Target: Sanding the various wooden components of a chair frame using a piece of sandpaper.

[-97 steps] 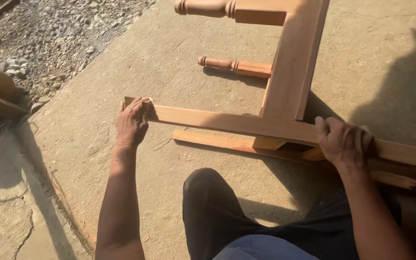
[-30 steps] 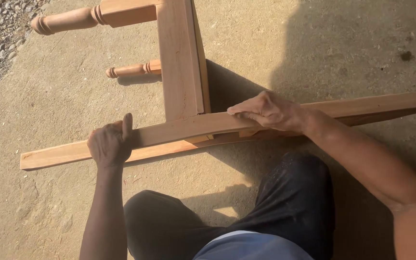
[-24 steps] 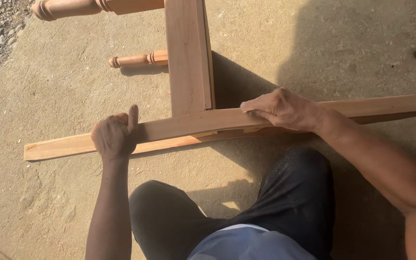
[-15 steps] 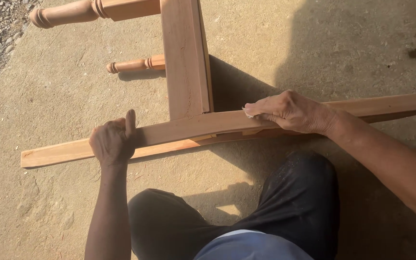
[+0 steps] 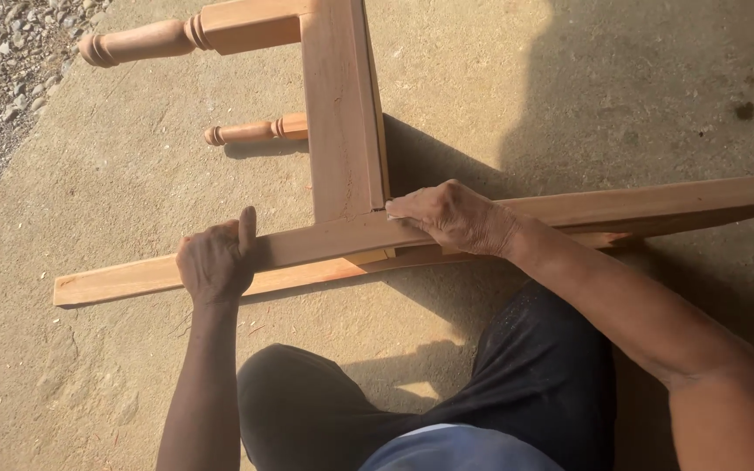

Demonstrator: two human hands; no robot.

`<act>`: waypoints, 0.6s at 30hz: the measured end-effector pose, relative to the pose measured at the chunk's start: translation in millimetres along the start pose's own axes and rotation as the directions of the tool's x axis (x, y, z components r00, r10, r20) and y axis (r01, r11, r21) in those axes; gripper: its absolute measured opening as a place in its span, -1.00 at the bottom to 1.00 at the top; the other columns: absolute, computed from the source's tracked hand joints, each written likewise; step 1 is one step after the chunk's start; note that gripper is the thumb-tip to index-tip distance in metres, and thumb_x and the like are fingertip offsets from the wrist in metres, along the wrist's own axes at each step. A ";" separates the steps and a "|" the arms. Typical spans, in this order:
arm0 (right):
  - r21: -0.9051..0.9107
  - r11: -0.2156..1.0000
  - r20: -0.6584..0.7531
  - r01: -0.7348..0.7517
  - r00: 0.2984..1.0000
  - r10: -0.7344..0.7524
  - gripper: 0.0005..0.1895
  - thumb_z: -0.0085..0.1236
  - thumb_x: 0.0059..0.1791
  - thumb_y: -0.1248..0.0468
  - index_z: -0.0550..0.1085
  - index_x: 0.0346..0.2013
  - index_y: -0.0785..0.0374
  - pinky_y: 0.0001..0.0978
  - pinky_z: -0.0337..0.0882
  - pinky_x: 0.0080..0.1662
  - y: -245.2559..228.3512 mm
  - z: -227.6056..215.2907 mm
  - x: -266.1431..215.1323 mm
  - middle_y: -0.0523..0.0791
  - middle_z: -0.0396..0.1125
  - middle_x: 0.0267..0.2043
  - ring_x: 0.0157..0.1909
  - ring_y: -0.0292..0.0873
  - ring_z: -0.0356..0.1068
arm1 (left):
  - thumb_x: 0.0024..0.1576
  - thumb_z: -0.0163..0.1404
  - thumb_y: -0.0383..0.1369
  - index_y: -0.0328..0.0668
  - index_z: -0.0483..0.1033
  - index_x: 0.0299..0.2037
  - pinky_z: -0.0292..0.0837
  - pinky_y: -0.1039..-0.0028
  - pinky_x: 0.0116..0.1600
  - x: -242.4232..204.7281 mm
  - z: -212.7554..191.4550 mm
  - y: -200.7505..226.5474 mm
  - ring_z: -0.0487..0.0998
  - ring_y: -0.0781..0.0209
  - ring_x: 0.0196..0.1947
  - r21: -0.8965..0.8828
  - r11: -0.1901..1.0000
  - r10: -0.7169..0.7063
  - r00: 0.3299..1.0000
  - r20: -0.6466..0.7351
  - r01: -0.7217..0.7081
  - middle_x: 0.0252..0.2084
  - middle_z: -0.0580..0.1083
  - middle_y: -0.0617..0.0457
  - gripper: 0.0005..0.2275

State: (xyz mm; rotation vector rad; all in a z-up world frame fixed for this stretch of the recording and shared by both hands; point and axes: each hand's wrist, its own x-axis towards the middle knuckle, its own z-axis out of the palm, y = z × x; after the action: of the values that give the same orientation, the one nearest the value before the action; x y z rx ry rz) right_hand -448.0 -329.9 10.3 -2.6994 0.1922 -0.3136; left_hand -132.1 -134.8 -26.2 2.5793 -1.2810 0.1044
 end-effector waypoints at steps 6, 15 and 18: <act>0.055 0.998 -0.035 0.019 0.999 -0.017 -0.81 0.10 0.10 0.28 0.53 -0.05 0.30 -0.28 0.60 -0.05 -0.1 2.3 -5.6 0.01 0.52 -0.16 -0.12 -0.09 0.56 | 0.39 -0.41 0.20 -0.06 0.67 -0.47 0.33 0.18 -0.21 -7.0 -3.4 -9.1 0.43 -0.01 -0.64 0.030 0.999 -0.022 0.998 0.052 0.021 -0.68 0.43 -0.08 -0.31; -0.087 0.972 -0.433 -0.216 0.887 0.159 -0.85 0.08 0.12 0.36 0.53 -0.04 0.28 -0.30 0.61 0.00 64.3 -17.8 -163.4 -0.04 0.53 -0.12 -0.10 -0.13 0.58 | 0.31 -0.21 -0.17 -0.11 0.49 0.21 0.53 0.20 -0.32 32.1 79.8 -121.0 0.65 0.00 -0.39 0.293 0.785 0.538 0.835 0.115 -0.546 -0.30 0.62 -0.09 -0.62; -0.126 0.858 -0.532 -0.498 0.764 0.365 -0.84 0.10 0.11 0.36 0.56 -0.05 0.26 -0.27 0.59 0.07 98.5 -59.4 -263.5 -0.04 0.53 -0.01 0.01 -0.09 0.55 | 0.29 -0.17 -0.32 -0.22 0.38 0.31 0.55 0.24 -0.39 85.0 86.6 -167.9 0.66 0.04 -0.41 0.316 0.669 0.673 0.729 0.126 -0.673 -0.25 0.62 -0.09 -0.61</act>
State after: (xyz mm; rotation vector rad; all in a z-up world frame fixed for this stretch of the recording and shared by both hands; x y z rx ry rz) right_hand -725.5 -394.3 -28.0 -2.6536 1.0696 -0.8798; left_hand 48.2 -126.2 -127.9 2.1738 -2.3444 0.5100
